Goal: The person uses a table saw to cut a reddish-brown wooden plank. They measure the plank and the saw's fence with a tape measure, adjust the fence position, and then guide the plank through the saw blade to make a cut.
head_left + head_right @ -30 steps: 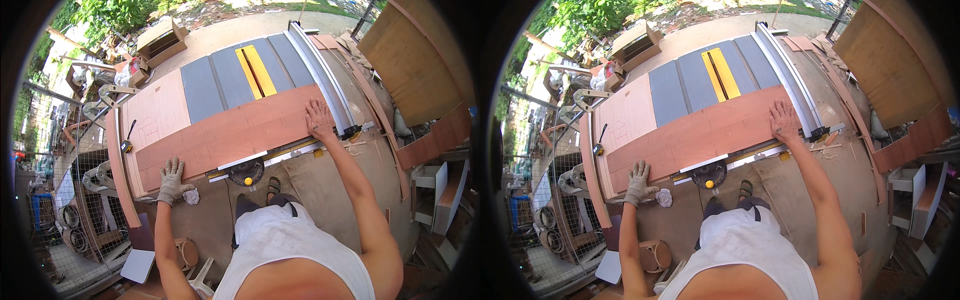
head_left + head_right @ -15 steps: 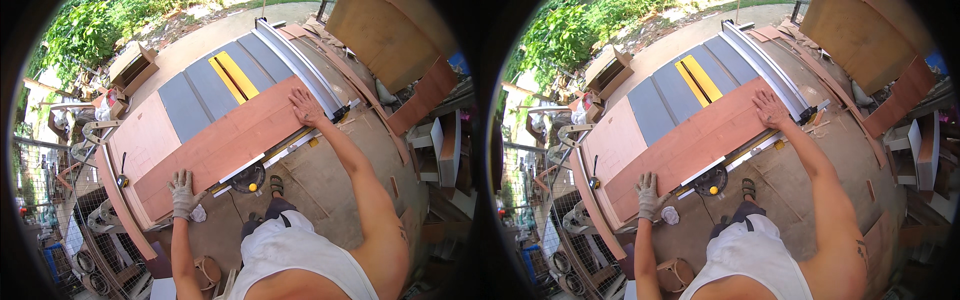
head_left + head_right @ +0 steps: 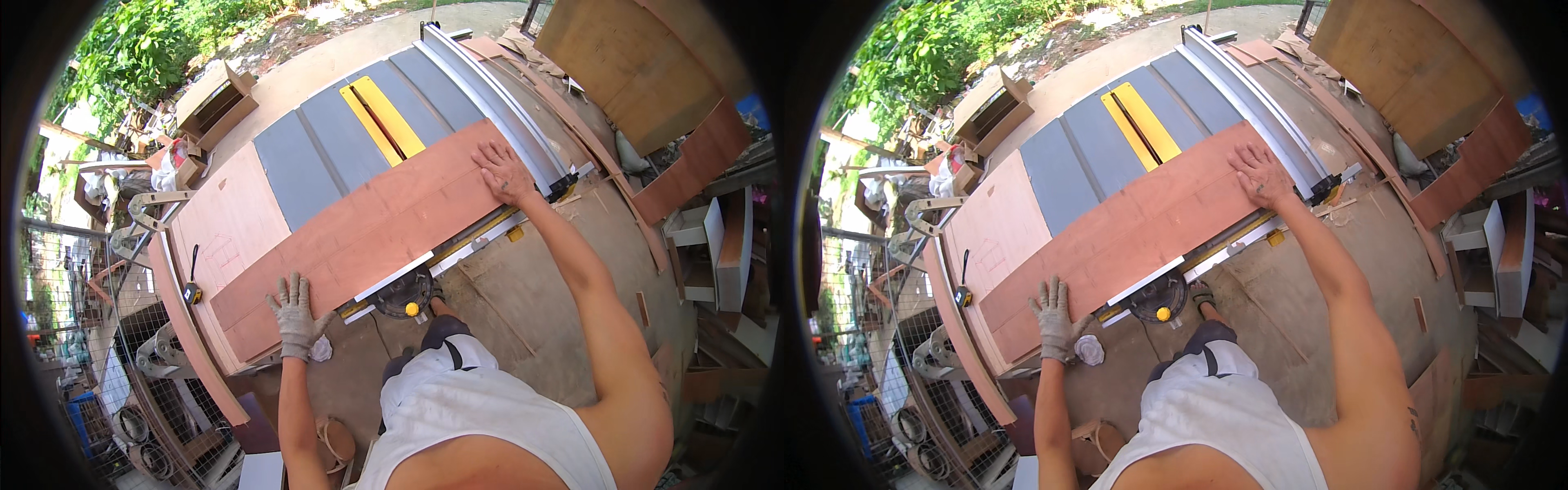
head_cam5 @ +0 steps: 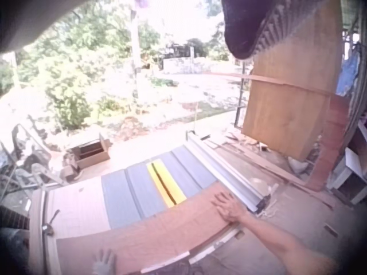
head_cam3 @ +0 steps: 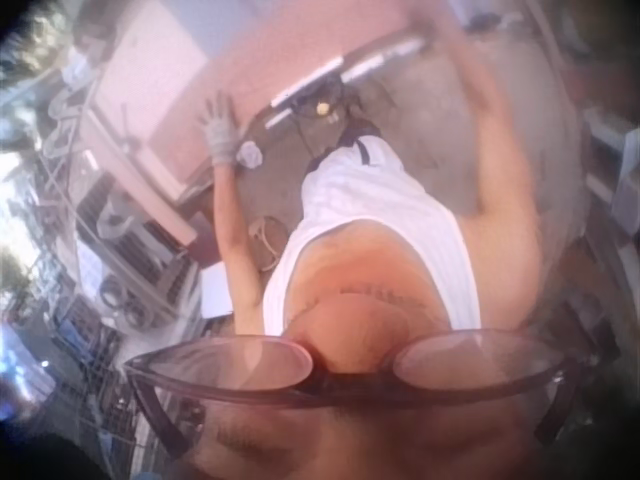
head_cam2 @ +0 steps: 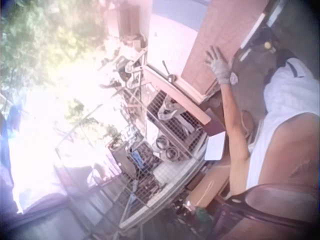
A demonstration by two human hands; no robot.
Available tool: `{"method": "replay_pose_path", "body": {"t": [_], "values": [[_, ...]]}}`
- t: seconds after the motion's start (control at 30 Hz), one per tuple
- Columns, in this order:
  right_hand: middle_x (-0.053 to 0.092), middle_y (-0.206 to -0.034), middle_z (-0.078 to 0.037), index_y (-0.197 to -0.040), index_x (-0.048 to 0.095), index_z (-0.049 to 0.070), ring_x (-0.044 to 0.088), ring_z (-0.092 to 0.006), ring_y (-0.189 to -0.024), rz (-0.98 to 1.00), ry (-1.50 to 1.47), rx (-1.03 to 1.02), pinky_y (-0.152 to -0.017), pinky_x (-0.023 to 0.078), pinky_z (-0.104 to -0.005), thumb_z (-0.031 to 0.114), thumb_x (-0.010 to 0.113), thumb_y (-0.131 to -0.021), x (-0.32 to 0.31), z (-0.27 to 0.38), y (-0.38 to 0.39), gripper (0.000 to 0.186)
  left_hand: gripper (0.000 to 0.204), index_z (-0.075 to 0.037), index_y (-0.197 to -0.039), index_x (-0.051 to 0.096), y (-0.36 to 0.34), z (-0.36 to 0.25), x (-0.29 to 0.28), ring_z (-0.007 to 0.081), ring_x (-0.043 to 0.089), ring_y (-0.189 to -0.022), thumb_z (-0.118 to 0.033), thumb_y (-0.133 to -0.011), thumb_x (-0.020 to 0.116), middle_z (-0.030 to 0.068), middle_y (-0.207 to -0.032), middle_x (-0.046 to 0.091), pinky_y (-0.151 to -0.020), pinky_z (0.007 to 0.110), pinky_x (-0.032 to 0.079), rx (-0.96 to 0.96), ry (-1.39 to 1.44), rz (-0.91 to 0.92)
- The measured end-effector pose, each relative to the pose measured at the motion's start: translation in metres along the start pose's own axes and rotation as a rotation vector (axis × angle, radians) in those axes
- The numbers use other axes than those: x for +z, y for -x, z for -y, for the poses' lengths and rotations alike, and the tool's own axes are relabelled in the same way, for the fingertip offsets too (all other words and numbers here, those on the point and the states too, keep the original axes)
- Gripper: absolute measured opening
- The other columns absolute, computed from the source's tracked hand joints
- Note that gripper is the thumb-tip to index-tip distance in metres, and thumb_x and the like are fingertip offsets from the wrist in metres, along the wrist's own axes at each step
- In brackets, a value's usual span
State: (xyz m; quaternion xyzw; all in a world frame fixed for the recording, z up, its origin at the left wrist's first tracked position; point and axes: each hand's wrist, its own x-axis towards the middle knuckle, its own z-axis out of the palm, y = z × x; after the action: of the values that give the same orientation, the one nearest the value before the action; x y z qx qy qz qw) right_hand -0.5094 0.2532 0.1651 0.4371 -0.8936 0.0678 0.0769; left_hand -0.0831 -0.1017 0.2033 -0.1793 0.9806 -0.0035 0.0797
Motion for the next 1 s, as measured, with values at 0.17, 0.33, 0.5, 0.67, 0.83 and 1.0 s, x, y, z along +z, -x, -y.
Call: {"method": "replay_pose_path", "body": {"t": [0.17, 0.33, 0.5, 0.67, 0.83, 1.0], "values": [[0.043, -0.143, -0.008, -0.132, 0.053, 0.018, 0.036, -0.0285, -0.134, -0.021, -0.015, -0.021, -0.112, 0.023, -0.0442, 0.029, 0.044, -0.091, -0.007, 0.002, -0.003, 0.043, 0.105, -0.007, -0.144, 0.032, 0.001, 0.002, 0.004, 0.0357, 0.010, -0.143, -0.063, -0.063, 0.070, 0.0099, -0.154, 0.021, -0.109, 0.065, 0.002, 0.010, -0.018, -0.037], [0.042, -0.143, -0.011, -0.130, 0.053, 0.014, 0.034, -0.0317, -0.134, -0.050, -0.034, -0.048, -0.112, 0.022, -0.0465, 0.026, 0.046, -0.090, -0.004, 0.005, -0.004, 0.042, 0.105, -0.007, -0.143, 0.033, -0.001, 0.000, 0.003, 0.0359, 0.009, -0.143, -0.064, -0.062, 0.070, 0.0113, -0.154, 0.021, -0.109, 0.065, 0.002, -0.021, 0.041, -0.018], [0.035, -0.148, -0.011, -0.135, 0.049, 0.014, 0.028, -0.0340, -0.137, 0.002, -0.073, -0.006, -0.113, 0.019, -0.0471, 0.026, 0.045, -0.091, 0.000, 0.006, -0.002, 0.045, 0.108, -0.005, -0.145, 0.028, -0.013, -0.010, -0.016, 0.0357, 0.011, -0.143, -0.061, -0.063, 0.071, 0.0169, -0.154, 0.018, -0.110, 0.064, 0.001, 0.005, 0.072, 0.072], [0.033, -0.149, -0.011, -0.136, 0.048, 0.014, 0.028, -0.0355, -0.137, 0.064, -0.031, -0.033, -0.113, 0.018, -0.0472, 0.028, 0.044, -0.093, -0.012, 0.012, -0.006, 0.045, 0.111, -0.003, -0.145, 0.026, -0.008, -0.006, 0.001, 0.0355, 0.009, -0.144, -0.063, -0.063, 0.070, 0.0170, -0.155, 0.015, -0.109, 0.065, 0.000, 0.047, 0.015, 0.023], [0.038, -0.146, -0.011, -0.133, 0.052, 0.014, 0.031, -0.0358, -0.135, 0.018, -0.080, -0.011, -0.113, 0.020, -0.0460, 0.029, 0.045, -0.093, -0.011, 0.011, -0.008, 0.043, 0.113, -0.003, -0.146, 0.025, -0.013, -0.006, 0.003, 0.0355, 0.008, -0.144, -0.064, -0.062, 0.070, 0.0168, -0.155, 0.014, -0.108, 0.066, 0.000, 0.031, 0.033, 0.066], [0.040, -0.145, -0.012, -0.132, 0.053, 0.015, 0.033, -0.0356, -0.134, -0.003, -0.064, -0.023, -0.112, 0.022, -0.0457, 0.029, 0.046, -0.093, -0.004, 0.007, -0.014, 0.043, 0.113, -0.002, -0.145, 0.026, -0.017, -0.003, 0.004, 0.0352, 0.008, -0.144, -0.063, -0.062, 0.070, 0.0164, -0.155, 0.014, -0.109, 0.065, 0.000, 0.049, 0.008, 0.025]]}}
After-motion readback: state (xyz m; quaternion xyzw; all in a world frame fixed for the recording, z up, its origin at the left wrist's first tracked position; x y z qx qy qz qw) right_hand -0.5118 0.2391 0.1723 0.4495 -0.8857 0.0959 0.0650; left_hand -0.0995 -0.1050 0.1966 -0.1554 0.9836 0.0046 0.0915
